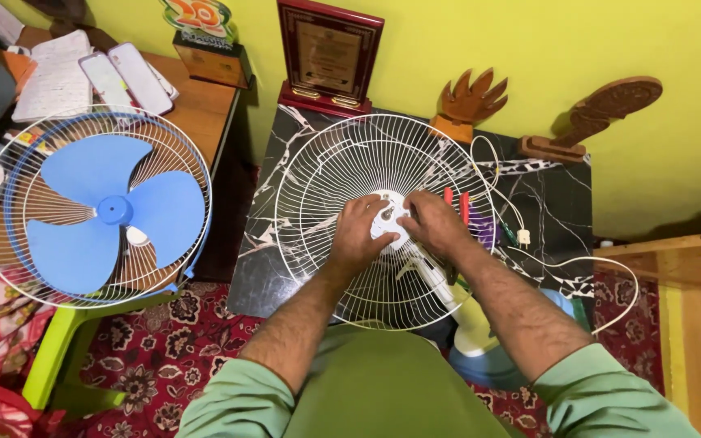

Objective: The person unplugs a blue table fan and uses a screwdriver and pliers to remove the front grille, fan blades, and rear grille. The components are placed on the table as they are removed.

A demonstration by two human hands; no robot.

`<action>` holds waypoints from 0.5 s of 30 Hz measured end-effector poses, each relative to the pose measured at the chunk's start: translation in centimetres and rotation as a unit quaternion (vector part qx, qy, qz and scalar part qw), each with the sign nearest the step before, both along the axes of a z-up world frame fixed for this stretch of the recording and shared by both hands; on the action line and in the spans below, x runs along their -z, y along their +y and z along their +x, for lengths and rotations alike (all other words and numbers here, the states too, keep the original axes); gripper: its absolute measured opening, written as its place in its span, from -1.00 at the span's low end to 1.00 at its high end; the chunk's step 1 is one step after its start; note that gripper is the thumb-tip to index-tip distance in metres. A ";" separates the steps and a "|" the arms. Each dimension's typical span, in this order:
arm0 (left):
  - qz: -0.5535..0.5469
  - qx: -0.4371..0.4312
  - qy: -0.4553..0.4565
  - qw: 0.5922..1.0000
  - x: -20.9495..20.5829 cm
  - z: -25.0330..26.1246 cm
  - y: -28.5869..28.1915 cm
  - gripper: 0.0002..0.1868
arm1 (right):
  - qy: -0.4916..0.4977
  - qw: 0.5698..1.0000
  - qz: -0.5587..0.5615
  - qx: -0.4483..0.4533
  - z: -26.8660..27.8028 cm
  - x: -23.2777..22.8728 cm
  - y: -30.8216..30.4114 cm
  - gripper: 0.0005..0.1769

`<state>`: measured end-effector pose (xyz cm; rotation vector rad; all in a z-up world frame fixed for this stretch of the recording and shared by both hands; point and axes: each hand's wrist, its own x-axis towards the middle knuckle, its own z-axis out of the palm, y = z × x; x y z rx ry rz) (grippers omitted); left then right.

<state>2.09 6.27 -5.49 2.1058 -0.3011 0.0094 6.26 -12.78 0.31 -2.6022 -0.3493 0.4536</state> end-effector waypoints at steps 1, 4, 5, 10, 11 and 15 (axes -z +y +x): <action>0.003 0.005 0.008 1.000 -0.1 0.0 0.0 -0.36 | 0.016 0.999 -0.041 0.013 0.0 -0.1 0.2 -0.74; 0.025 0.008 -0.031 0.999 -0.3 -0.2 0.0 -0.31 | 0.015 0.999 -0.040 0.016 -0.2 -0.2 0.6 -0.83; 0.034 0.006 -0.055 0.998 -0.2 -0.3 -0.1 -0.28 | 0.005 1.000 -0.020 0.012 -0.2 -0.2 0.8 -0.86; 0.020 0.012 -0.059 0.998 0.1 -0.3 -0.1 -0.31 | -0.040 0.998 0.041 -0.011 -0.4 -0.7 0.8 -0.73; 0.023 0.012 -0.051 0.998 0.2 -0.3 0.0 -0.31 | -0.011 0.999 0.050 0.016 -0.4 -0.9 0.9 -0.65; 0.033 0.018 -0.013 0.999 0.1 0.0 0.1 -0.32 | 0.028 0.995 -0.072 0.057 -0.5 -0.9 1.3 -0.76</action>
